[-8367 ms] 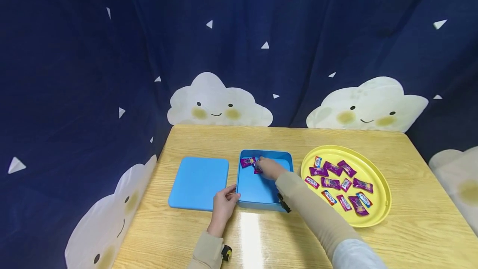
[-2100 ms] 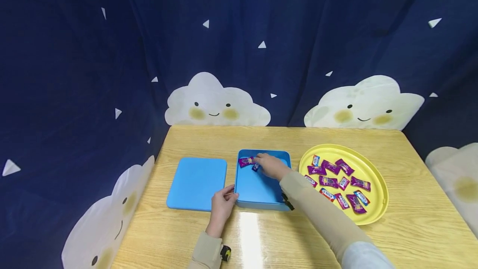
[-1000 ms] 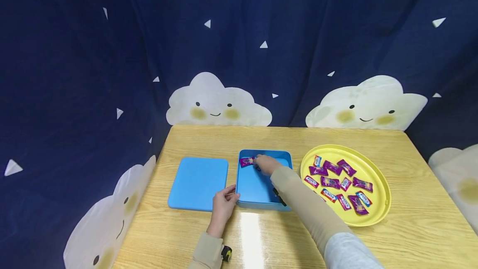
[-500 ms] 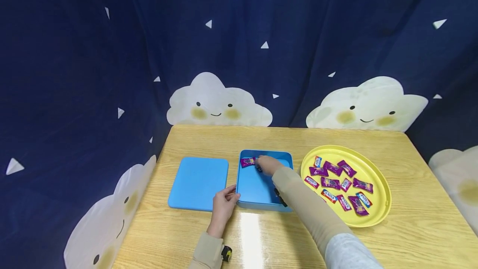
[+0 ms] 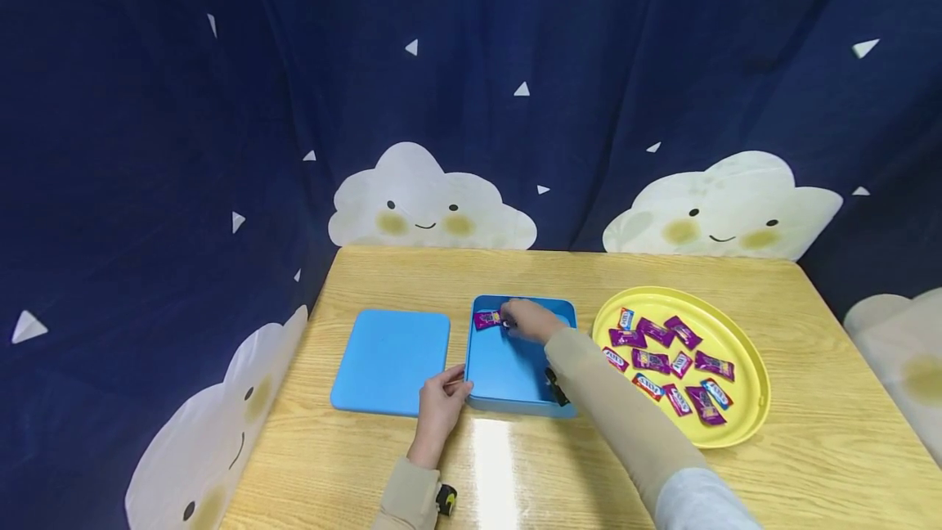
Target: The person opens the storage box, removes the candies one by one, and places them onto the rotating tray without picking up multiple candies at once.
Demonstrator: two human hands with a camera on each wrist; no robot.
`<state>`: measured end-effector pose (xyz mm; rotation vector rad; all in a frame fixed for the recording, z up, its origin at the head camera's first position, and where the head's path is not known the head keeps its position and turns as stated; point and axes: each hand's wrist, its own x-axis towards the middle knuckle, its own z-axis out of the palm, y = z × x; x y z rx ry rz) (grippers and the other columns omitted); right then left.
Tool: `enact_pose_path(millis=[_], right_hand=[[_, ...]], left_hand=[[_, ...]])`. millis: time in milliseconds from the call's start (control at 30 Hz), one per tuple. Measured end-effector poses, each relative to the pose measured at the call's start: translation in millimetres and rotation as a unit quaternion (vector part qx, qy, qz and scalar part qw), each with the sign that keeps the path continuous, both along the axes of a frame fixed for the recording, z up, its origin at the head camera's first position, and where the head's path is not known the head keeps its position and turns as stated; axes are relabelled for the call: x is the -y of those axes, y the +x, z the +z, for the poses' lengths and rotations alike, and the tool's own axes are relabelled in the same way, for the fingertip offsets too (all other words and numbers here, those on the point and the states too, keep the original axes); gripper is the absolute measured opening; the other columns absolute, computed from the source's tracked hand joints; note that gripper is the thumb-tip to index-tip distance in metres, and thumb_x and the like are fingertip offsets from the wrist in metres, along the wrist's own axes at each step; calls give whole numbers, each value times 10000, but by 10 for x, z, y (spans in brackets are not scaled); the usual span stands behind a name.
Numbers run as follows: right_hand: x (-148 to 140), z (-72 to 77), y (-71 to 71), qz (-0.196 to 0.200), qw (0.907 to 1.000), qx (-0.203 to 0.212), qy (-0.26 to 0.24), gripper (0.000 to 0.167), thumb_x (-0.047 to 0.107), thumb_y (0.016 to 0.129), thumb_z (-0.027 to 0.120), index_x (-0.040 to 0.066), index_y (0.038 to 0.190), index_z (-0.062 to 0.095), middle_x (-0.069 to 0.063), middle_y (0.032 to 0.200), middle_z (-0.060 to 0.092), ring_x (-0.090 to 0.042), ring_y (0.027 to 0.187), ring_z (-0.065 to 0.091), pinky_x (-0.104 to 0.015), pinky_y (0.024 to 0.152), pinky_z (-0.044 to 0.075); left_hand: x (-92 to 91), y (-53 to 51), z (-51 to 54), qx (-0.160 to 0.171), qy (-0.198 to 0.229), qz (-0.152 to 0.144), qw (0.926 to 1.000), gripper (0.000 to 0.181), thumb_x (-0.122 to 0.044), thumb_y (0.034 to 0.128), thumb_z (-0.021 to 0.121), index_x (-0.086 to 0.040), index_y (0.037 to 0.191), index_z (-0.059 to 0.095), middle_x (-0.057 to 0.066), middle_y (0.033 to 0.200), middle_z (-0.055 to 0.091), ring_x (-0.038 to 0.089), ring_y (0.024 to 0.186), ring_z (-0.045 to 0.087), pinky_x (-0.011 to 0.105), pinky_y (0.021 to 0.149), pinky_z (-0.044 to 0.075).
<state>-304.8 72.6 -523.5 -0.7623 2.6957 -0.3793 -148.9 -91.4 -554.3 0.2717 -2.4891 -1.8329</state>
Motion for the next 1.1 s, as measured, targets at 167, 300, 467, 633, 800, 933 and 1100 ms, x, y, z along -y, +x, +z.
enact_pose_path(millis=[167,300,467,633,800,933,1100], right_hand=[[-98,97,30,-224,9987,98,-452,217,90,859,639,55,1073,632,-41,958,624,-162,865,557,-337,845,496],[-216,189,68,-252,9958,-4,-884,213,76,848,647,24,1054,628,-58,933,613,-205,864,557,-353,825,496],[-389,263,148,-284,9890,-209,-1436,197,67,833,657,5,1017,625,-67,899,603,-254,860,562,-365,788,491],[-543,296,261,-370,9830,-278,-1775,230,104,840,663,10,1045,617,-71,936,601,-250,877,562,-374,799,506],[-709,379,393,-546,9765,-356,-2052,230,103,848,652,13,1056,612,-75,949,591,-288,893,559,-416,809,507],[-888,422,473,-655,9704,-670,-2224,203,79,849,644,9,1036,609,-90,949,592,-294,883,565,-436,803,500],[-1167,431,558,-975,9665,-942,-2181,212,54,852,633,-18,1047,596,-115,957,600,-279,885,579,-457,808,495]], left_hand=[[1,5,7,20,-1,-29,10000,349,-44,856,626,52,1188,581,216,1087,619,281,913,635,276,694,544],[1,10,9,8,12,-57,10000,352,-45,853,629,60,1186,579,231,1088,614,286,906,637,288,692,545],[0,17,16,-3,23,-92,10000,361,-56,852,634,65,1187,576,235,1092,611,283,902,638,285,690,544],[1,22,29,-12,-8,-61,10000,359,-53,851,634,71,1183,576,233,1088,613,285,902,637,288,690,544],[1,16,33,9,-42,-40,10000,355,-55,853,633,66,1182,579,226,1089,616,283,907,636,280,696,543],[1,22,26,-11,-47,-44,10000,352,-52,851,634,64,1179,582,229,1086,617,282,901,638,282,693,543],[8,22,20,-106,-30,-67,9999,355,-52,849,637,71,1177,580,236,1081,616,288,902,638,281,689,543]])
